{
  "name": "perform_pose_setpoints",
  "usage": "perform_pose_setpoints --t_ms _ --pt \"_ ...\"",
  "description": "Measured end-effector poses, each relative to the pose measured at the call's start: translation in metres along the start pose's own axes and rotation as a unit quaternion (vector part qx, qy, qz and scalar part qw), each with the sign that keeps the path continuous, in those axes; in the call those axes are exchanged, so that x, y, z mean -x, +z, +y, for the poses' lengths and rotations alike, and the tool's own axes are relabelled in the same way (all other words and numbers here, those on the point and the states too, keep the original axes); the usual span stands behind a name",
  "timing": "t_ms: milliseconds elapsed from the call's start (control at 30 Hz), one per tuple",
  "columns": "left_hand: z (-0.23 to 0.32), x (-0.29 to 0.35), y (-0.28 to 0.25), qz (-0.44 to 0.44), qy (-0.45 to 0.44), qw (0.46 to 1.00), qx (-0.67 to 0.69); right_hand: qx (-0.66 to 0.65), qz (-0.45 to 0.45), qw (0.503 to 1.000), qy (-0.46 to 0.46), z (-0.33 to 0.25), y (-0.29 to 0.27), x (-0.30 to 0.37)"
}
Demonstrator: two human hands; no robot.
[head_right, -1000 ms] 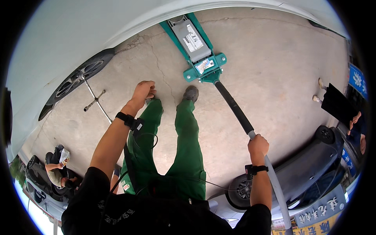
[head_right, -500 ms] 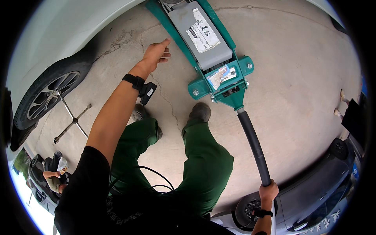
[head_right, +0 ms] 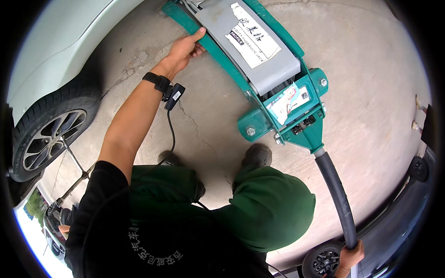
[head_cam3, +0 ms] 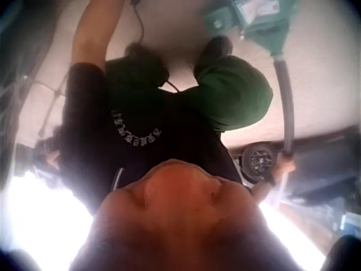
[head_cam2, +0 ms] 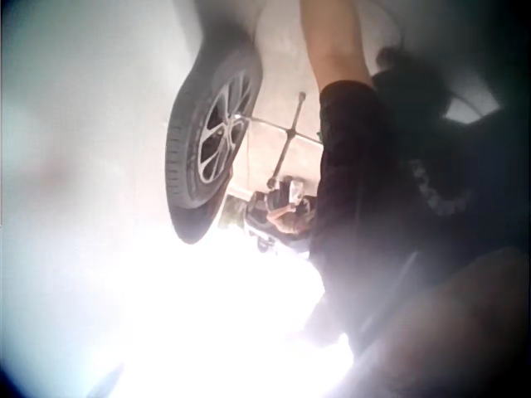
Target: The person positions a hydraulic floor jack under a white car and pumps the handle to lift the vehicle, then uses a lug wrench to loosen the lug nuts on the rear wheel.
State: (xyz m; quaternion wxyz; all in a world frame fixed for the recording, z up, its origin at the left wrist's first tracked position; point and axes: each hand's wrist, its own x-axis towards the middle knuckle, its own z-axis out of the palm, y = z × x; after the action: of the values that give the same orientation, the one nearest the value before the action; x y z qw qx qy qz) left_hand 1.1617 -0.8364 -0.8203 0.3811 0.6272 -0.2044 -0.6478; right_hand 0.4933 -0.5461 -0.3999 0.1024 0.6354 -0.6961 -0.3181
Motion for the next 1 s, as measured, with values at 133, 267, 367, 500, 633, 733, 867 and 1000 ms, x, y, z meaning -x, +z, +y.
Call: perform_pose_setpoints --t_ms 133,267,367,500,633,733,867,1000 --pt "0.003 0.009 -0.010 -0.006 -0.014 1.000 -0.025 -0.002 0.014 1.000 -0.010 0.006 0.006 -0.006" --pt "0.005 0.026 -0.013 0.005 -0.041 0.999 -0.031 -0.016 0.054 0.998 -0.027 0.030 0.031 -0.015" --pt "0.009 0.044 -0.020 0.008 -0.046 0.997 -0.054 -0.024 0.074 0.997 -0.019 0.036 0.063 -0.020" --pt "0.012 0.065 -0.023 0.017 -0.064 0.994 -0.092 -0.046 0.047 0.998 -0.012 0.040 0.075 -0.039" --pt "0.012 0.052 -0.016 0.057 -0.055 0.995 -0.067 -0.049 0.048 0.998 -0.016 0.050 0.069 -0.034" --pt "0.013 0.048 -0.011 0.095 -0.049 0.991 -0.076 -0.034 0.025 0.999 -0.008 0.039 0.063 -0.036" --pt "0.053 0.053 -0.014 0.093 -0.119 0.972 -0.178 -0.064 0.057 0.996 -0.005 0.041 0.072 -0.024" --pt "0.086 0.038 -0.067 0.162 -0.014 0.976 -0.146 -0.084 0.109 0.990 -0.005 0.029 0.079 -0.018"
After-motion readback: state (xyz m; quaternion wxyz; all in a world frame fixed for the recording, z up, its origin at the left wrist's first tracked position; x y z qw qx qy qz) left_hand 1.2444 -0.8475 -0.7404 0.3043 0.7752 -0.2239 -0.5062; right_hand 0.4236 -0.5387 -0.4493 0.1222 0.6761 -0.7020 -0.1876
